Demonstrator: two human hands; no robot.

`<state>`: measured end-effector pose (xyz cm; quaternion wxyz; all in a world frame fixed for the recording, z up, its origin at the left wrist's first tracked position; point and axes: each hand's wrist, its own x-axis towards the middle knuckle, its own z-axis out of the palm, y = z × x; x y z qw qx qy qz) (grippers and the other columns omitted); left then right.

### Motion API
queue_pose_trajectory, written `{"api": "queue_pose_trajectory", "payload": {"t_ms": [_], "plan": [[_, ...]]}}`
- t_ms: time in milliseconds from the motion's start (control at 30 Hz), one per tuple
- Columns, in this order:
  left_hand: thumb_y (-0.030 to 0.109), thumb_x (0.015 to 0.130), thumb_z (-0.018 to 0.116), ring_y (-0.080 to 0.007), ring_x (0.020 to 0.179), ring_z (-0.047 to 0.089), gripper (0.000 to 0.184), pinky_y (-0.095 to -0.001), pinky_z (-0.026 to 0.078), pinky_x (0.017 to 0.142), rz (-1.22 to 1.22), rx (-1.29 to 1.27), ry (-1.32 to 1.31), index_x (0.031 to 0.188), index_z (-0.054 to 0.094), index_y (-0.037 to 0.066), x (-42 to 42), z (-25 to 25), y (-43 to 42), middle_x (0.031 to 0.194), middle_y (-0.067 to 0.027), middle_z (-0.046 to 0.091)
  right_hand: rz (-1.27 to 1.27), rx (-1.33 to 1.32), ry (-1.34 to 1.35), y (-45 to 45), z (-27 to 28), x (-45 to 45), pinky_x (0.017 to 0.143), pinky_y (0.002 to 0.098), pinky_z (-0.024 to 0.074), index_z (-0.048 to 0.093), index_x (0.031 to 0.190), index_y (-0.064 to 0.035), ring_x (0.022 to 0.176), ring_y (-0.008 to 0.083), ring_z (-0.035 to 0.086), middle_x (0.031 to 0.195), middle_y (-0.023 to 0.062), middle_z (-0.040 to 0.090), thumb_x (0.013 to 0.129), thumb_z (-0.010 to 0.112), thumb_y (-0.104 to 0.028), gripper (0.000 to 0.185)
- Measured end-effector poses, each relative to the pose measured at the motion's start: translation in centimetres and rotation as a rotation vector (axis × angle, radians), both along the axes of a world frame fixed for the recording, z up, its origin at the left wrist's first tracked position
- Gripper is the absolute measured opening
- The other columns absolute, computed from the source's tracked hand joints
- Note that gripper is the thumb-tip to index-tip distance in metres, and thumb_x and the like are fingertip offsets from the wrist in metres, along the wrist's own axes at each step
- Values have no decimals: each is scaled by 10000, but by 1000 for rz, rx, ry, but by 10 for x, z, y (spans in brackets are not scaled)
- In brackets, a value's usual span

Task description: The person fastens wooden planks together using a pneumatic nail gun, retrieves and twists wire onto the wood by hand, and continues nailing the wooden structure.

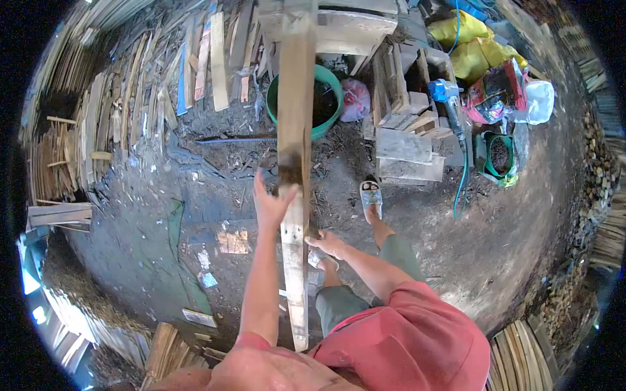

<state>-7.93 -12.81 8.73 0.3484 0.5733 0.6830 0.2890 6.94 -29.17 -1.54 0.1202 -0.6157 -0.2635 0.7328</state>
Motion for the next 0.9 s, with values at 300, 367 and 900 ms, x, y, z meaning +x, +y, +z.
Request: {"api": "queue_pose_trajectory", "payload": {"t_ms": [300,367,900], "plan": [[372,569,895,-377,1257,531,1117,-435,430,1060,156,-346,333,1466,339,5,130,45,97,1387,-240,509,-446,138,-96,97,0,212,786,287,496,660,1056,13,871,104,613,927,33,681,899,747,-281,345],[310,561,878,-358,1234,557,1110,-436,437,1053,189,-478,283,1483,332,19,141,54,103,1377,-209,534,-698,365,-134,135,16,265,775,272,491,670,1064,-2,859,79,604,902,8,679,914,727,-242,289],[323,623,883,-448,1283,462,1141,-492,383,1079,296,-76,549,1493,248,-54,126,-56,71,1382,-304,469,9,475,-1297,318,-43,533,1060,453,415,318,1480,12,1250,401,522,1391,280,494,755,785,-310,920]]}}
